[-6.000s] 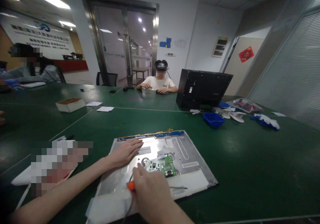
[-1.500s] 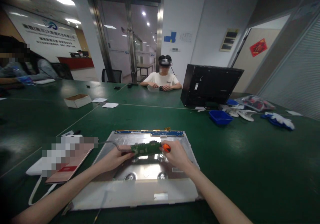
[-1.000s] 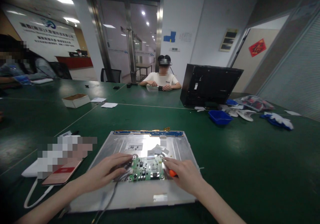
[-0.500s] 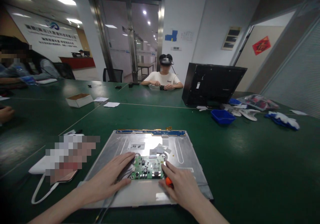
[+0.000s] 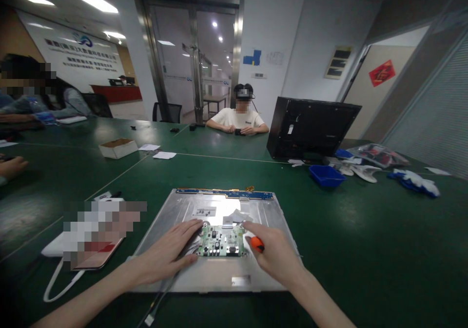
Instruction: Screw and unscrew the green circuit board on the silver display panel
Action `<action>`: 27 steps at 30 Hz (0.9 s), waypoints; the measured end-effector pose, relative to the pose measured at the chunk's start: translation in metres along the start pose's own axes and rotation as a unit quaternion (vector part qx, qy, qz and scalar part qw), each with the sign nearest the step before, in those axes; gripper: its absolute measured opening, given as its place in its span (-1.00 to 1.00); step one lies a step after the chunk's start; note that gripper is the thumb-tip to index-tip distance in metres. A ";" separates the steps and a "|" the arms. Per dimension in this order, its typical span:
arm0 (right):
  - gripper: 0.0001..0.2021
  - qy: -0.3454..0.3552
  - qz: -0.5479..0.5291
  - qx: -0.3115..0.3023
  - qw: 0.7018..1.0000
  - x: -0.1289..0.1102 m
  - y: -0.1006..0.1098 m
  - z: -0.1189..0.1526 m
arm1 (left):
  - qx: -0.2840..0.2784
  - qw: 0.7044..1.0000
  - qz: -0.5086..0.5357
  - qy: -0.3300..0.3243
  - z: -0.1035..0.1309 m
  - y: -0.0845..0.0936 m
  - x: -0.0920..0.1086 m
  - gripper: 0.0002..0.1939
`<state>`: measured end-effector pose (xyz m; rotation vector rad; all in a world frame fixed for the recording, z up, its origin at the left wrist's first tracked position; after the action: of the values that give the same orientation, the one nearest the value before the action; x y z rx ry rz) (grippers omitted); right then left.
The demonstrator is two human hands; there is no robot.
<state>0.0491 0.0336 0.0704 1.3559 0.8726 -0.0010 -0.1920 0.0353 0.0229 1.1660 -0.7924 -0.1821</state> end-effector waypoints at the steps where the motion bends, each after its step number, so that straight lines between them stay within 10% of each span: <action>1: -0.66 0.004 -0.050 0.035 0.998 -0.002 0.016 -0.001 | -0.001 1.000 0.011 -0.002 -0.001 0.002 0.000 -0.32; 6: -0.71 0.072 -0.433 0.186 0.879 0.011 0.065 -0.022 | 0.040 0.999 0.023 0.023 -0.021 0.028 -0.008 -0.57; 11: -0.45 -0.045 -0.604 0.056 0.794 0.062 0.007 -0.074 | 0.109 0.991 -0.056 0.058 -0.061 0.052 -0.029 -0.76; 18: -0.48 -0.064 -0.622 0.047 0.779 0.089 -0.033 -0.084 | 0.040 0.998 -0.025 0.042 -0.076 0.044 -0.054 -0.88; 27: -0.55 -0.031 -0.604 0.082 0.792 0.059 -0.009 -0.102 | 0.045 0.998 0.036 0.007 -0.067 0.044 -0.051 -0.88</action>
<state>0.0306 0.1453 0.0351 0.7258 1.5751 -1.1312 -0.1973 0.1303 0.0262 1.2205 -0.8362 -0.0795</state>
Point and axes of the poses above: each hand's wrist, its own z-axis away from the middle knuckle, its own y-axis out of the back of the hand, x = y × z, the point moved 7 cm from there along -z, towards the middle knuckle, and after that the axes turned 14 degrees about -x, right-handed, at the moved point
